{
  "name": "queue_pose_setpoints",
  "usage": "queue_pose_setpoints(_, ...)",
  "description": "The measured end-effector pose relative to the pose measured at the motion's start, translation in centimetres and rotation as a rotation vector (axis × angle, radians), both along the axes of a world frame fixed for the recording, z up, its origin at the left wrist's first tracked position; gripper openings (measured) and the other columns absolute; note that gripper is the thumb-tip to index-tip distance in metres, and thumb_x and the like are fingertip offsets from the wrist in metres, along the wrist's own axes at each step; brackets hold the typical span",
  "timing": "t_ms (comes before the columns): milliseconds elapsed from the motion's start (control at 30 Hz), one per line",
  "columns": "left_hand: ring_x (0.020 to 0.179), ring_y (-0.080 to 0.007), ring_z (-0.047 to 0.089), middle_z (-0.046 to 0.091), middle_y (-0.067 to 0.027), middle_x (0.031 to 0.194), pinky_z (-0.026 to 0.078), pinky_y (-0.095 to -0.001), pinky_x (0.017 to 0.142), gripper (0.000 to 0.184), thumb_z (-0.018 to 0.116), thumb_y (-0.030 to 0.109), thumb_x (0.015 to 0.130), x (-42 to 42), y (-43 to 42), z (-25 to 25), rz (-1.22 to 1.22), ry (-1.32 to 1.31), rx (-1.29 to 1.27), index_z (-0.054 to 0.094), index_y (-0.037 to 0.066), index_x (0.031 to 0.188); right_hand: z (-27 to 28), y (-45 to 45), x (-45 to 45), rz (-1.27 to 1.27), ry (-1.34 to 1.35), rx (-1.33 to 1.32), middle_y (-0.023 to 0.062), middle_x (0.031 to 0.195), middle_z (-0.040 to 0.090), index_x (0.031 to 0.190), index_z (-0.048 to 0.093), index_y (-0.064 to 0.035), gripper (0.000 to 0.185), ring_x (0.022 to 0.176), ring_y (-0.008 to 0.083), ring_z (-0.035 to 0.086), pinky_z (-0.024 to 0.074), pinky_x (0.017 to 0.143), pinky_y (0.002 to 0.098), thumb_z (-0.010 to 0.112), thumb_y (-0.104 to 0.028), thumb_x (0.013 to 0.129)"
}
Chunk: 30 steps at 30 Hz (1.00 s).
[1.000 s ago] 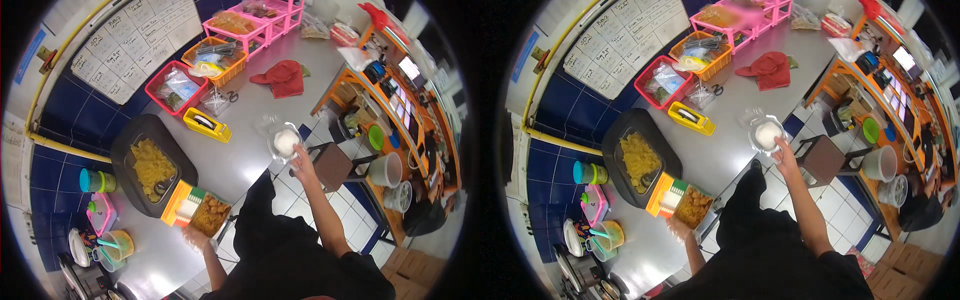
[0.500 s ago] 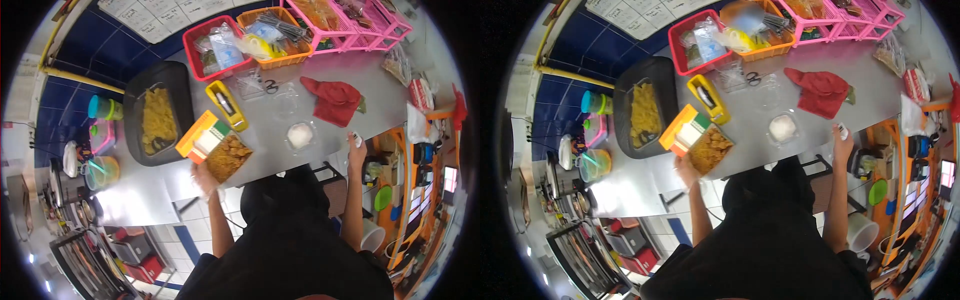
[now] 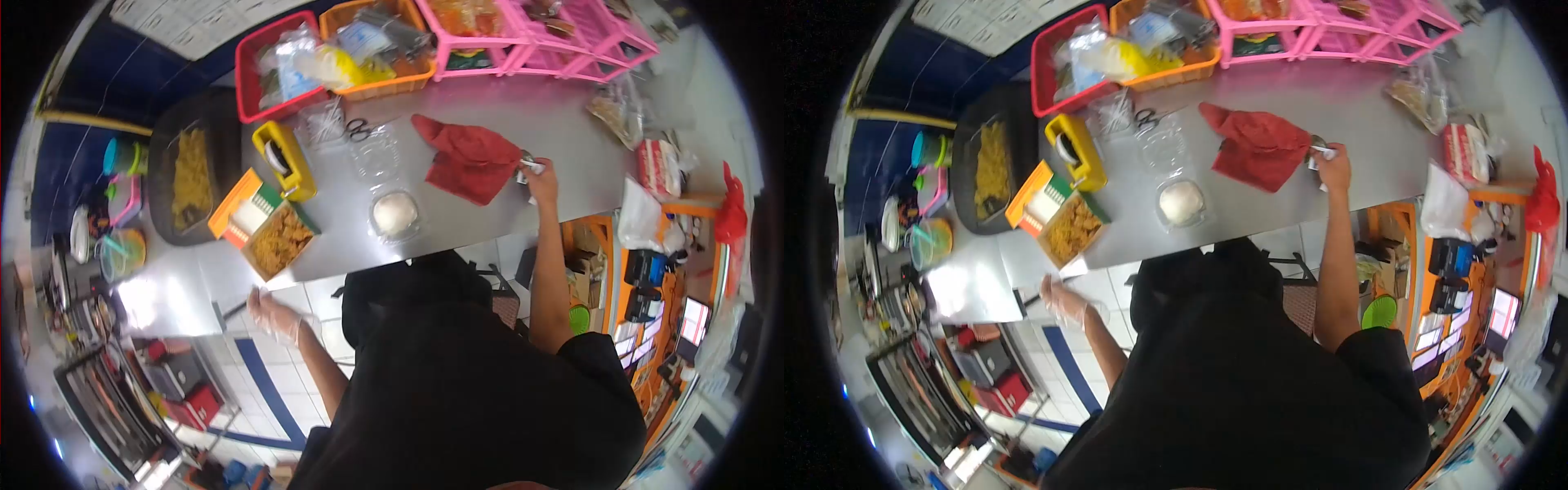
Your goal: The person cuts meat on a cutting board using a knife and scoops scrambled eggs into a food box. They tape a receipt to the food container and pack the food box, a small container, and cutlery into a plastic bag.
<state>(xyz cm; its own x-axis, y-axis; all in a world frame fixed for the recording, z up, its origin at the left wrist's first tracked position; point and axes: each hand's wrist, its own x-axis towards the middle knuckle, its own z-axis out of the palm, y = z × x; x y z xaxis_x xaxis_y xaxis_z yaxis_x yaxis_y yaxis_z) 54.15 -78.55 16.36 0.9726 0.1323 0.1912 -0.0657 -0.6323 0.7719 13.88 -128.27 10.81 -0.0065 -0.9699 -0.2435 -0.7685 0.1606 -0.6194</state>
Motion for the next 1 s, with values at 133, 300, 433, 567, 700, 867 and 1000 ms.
queue_pose_setpoints(133,0.102,-0.0251,0.064,0.069,-0.0163,0.11,0.05,-0.0347,0.093,0.031,0.061,0.017,0.098,-1.0,-5.1,3.4,-0.155,-0.027,-0.249,0.065,-0.003,0.121,2.0,3.8,0.1,-0.245,0.061,-0.388,0.0144,0.104,0.071,0.12,0.062,-0.0029,0.067,0.088,0.0263,0.07,0.0544,0.072,0.0402,0.075,-0.058,0.085)
queue_pose_setpoints(300,0.089,-0.0134,0.064,0.073,-0.0067,0.103,0.052,-0.0277,0.075,0.033,0.064,0.031,0.1,-0.5,-10.4,7.6,-0.957,0.449,-0.053,0.072,0.001,0.11,12.1,15.7,10.5,0.076,-0.964,0.322,0.0034,0.098,0.065,0.121,0.065,-0.0069,0.036,0.081,0.0091,0.06,0.0467,0.068,0.0237,0.057,-0.035,0.099)
queue_pose_setpoints(433,0.096,-0.0163,0.065,0.072,-0.0117,0.109,0.053,-0.0292,0.084,0.045,0.068,0.037,0.098,-1.4,-14.8,12.7,-1.126,1.053,-0.312,0.068,-0.001,0.123,12.7,22.7,21.7,0.352,-0.959,0.353,0.0028,0.098,0.066,0.128,0.062,-0.0061,0.031,0.082,0.0103,0.061,0.0493,0.072,0.0243,0.06,-0.018,0.1)
queue_pose_setpoints(567,0.113,-0.0217,0.062,0.063,-0.0177,0.128,0.052,-0.0366,0.093,0.061,0.072,0.026,0.095,2.4,-13.0,9.2,-1.043,1.028,-0.526,0.049,0.0,0.145,13.6,26.1,26.6,0.449,-1.054,0.579,0.0076,0.107,0.069,0.146,0.051,-0.0092,0.055,0.093,0.0122,0.065,0.052,0.083,0.0253,0.066,-0.001,0.093)
queue_pose_setpoints(700,0.115,-0.0244,0.062,0.058,-0.019,0.133,0.054,-0.0372,0.094,0.076,0.078,0.015,0.089,6.9,-11.9,8.0,-1.002,1.216,-0.519,0.037,0.005,0.152,13.0,27.7,29.3,0.418,-1.044,0.694,0.0138,0.114,0.07,0.156,0.04,-0.0156,0.074,0.099,0.0153,0.068,0.054,0.084,0.0258,0.069,0.002,0.091)
queue_pose_setpoints(867,0.103,-0.0188,0.062,0.058,-0.0146,0.126,0.056,-0.0323,0.085,0.078,0.076,-0.007,0.08,9.4,-12.2,5.1,-1.143,0.906,-0.367,0.042,0.012,0.147,10.9,30.0,30.5,0.348,-0.951,0.621,0.014,0.111,0.07,0.158,0.037,-0.0159,0.078,0.097,0.0155,0.069,0.0558,0.082,0.0279,0.07,0.003,0.09)
queue_pose_setpoints(1000,0.098,-0.0164,0.061,0.055,-0.0107,0.122,0.056,-0.0287,0.079,0.075,0.071,-0.016,0.079,9.0,-12.6,4.6,-1.14,0.921,-0.523,0.043,0.012,0.143,10.3,31.7,29.5,0.295,-0.863,0.542,0.0119,0.105,0.07,0.157,0.039,-0.0143,0.076,0.091,0.0132,0.068,0.0551,0.077,0.0271,0.071,0.003,0.09)
